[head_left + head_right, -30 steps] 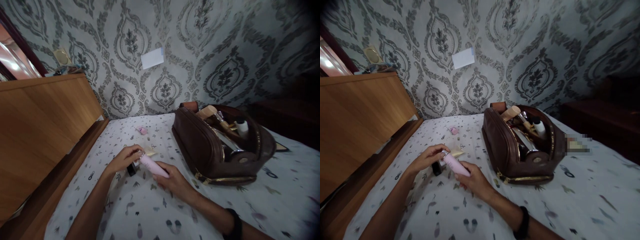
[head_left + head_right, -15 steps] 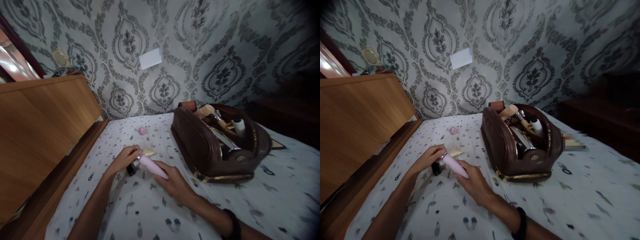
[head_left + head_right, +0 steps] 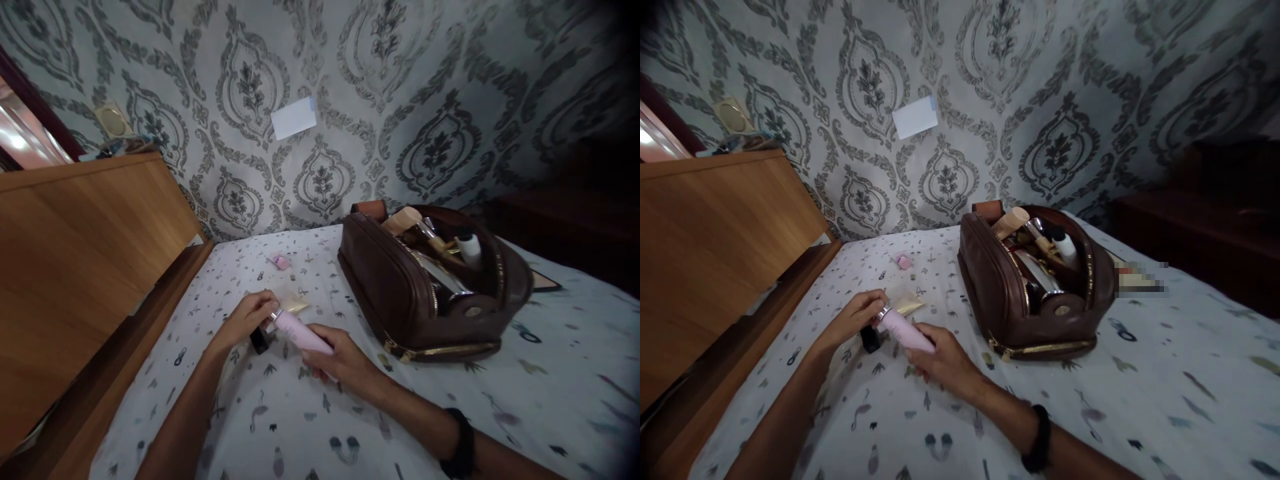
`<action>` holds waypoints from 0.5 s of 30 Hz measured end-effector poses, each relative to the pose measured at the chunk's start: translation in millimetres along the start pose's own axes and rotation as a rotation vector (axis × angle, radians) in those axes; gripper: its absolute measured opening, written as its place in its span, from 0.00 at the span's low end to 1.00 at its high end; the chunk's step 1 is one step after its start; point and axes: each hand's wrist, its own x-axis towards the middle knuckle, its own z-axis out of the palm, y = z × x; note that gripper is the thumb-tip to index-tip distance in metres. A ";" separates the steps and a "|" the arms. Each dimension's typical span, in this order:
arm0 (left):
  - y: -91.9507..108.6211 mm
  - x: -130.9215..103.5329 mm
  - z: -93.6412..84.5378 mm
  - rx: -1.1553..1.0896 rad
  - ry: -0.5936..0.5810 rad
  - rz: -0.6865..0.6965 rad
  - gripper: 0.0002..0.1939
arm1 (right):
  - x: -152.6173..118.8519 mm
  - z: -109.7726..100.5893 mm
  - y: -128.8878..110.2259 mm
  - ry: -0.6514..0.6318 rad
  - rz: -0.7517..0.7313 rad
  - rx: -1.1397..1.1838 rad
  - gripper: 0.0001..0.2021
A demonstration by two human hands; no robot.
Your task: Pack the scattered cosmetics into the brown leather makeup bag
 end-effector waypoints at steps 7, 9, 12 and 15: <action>3.3 -5.8 -9.5 -0.117 -0.095 0.102 0.28 | 0.1 -1.1 -3.0 0.005 0.012 0.084 0.21; 0.4 -4.4 -6.6 -0.116 -0.040 0.073 0.28 | -0.6 -0.8 -4.8 -0.004 0.015 0.069 0.21; -1.9 -1.9 -2.0 -0.057 0.026 0.019 0.20 | -1.1 -0.5 -5.4 -0.008 0.020 0.064 0.20; 0.7 -2.7 -4.2 -0.060 -0.018 0.038 0.17 | -0.2 -1.4 -2.9 0.006 0.028 0.083 0.21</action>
